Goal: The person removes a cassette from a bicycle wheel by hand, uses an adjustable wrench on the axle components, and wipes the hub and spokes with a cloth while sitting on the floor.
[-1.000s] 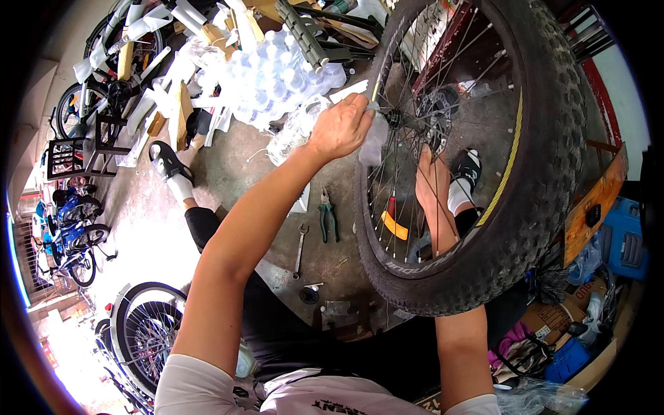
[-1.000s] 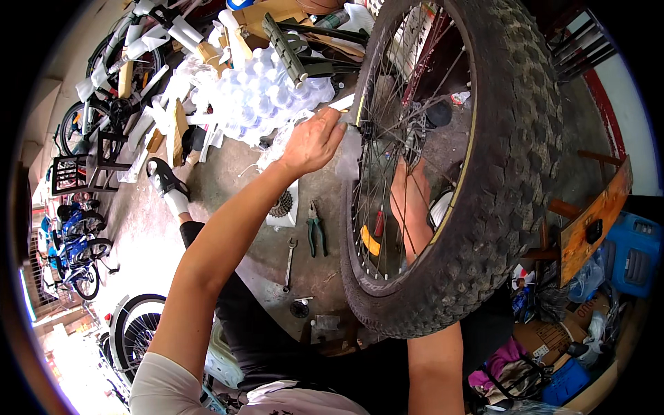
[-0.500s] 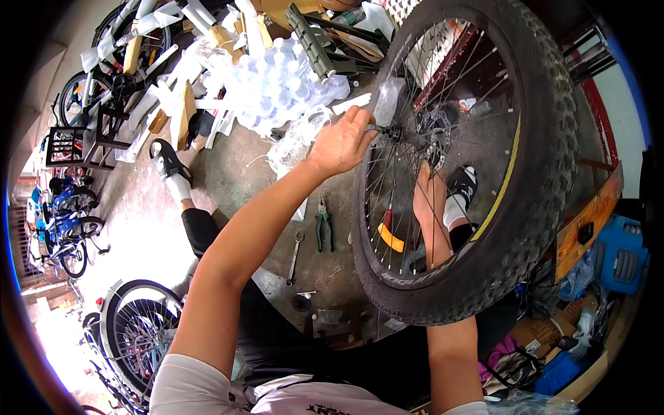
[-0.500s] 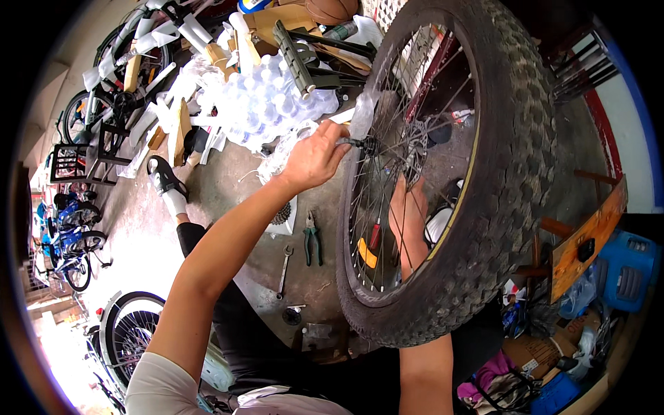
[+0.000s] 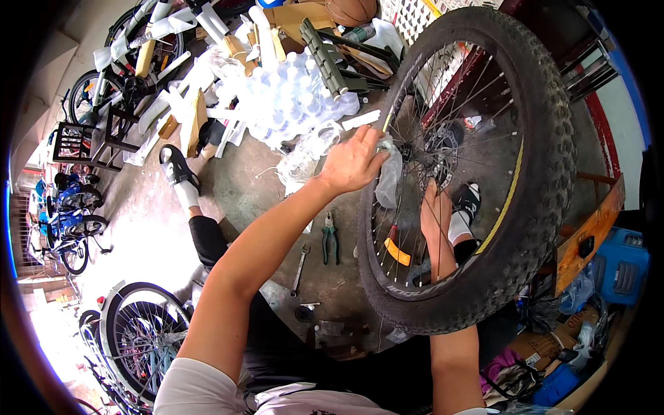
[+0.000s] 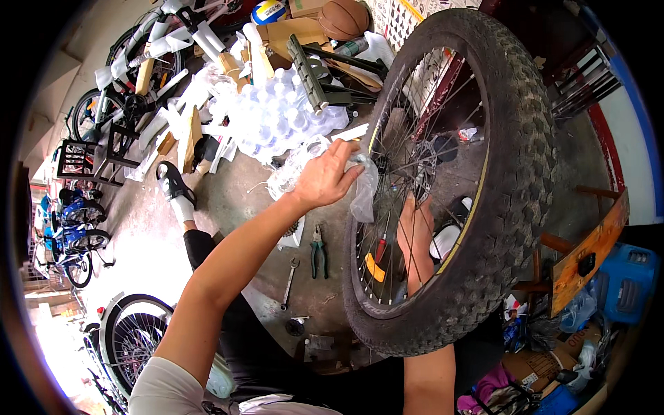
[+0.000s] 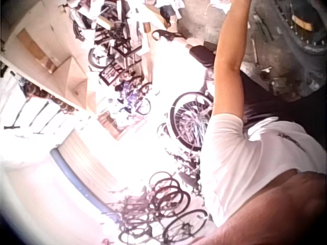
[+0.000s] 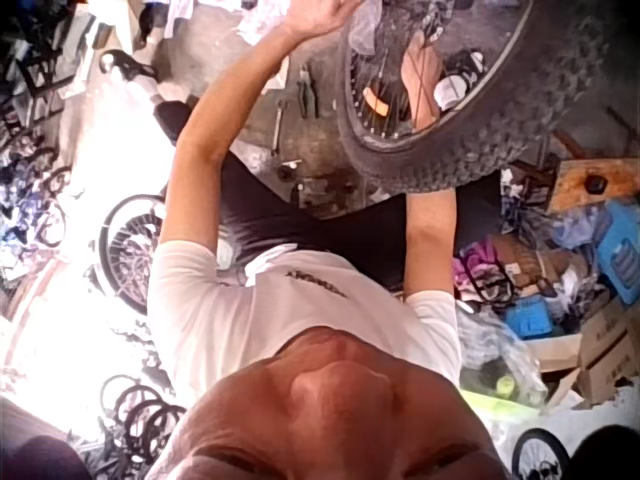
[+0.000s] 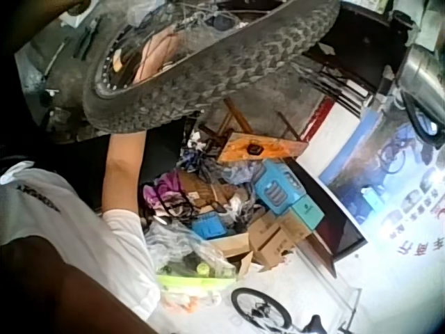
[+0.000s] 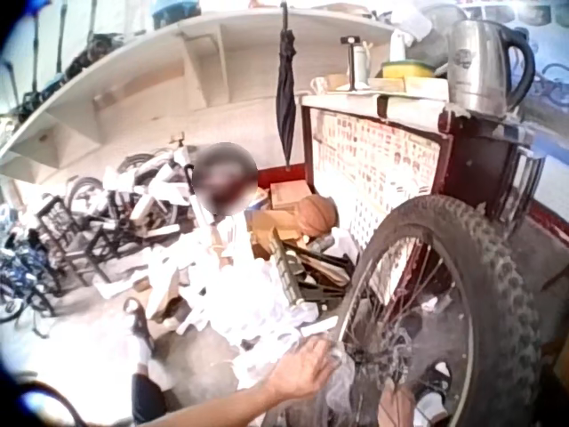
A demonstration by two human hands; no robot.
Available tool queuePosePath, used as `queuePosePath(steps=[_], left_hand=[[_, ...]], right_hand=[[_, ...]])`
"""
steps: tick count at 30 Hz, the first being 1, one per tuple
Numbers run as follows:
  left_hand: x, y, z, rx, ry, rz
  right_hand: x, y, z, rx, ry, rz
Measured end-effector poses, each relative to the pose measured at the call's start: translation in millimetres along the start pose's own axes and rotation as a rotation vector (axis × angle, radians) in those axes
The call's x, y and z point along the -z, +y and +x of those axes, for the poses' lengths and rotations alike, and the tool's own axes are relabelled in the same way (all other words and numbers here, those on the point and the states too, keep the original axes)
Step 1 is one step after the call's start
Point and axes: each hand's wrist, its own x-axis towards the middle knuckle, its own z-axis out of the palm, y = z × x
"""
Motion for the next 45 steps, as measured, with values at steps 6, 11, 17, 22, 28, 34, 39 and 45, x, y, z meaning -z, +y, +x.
queuePosePath(steps=[6,11,17,22,28,34,39,45], left_hand=[[-6,-8,9,0.285,-0.1,-0.067],[-9,-16,15,0.634,-0.157,-0.243],[-2,-6,-2,0.05,-0.072,-0.026],[-7,-14,14,0.608,-0.316,-0.656],[-10,-12,9,0.44,-0.026,-0.41],[-9,-8,1,0.001,-0.006,0.057],[-15,-12,14,0.287,-0.068,-0.103],[-3,-16,19,0.916,-0.315,-0.691]], right_hand=[[-18,14,2,0.133,0.04,-0.043],[-13,10,2,0.04,0.009,-0.102],[-14,16,4,0.065,0.042,-0.16],[-11,12,-1,0.098,0.025,0.005],[-12,14,0,0.093,0.087,0.021],[-12,17,2,0.062,0.056,-0.055],[-16,16,0,0.124,0.058,-0.047],[-15,22,1,0.209,0.07,0.116]])
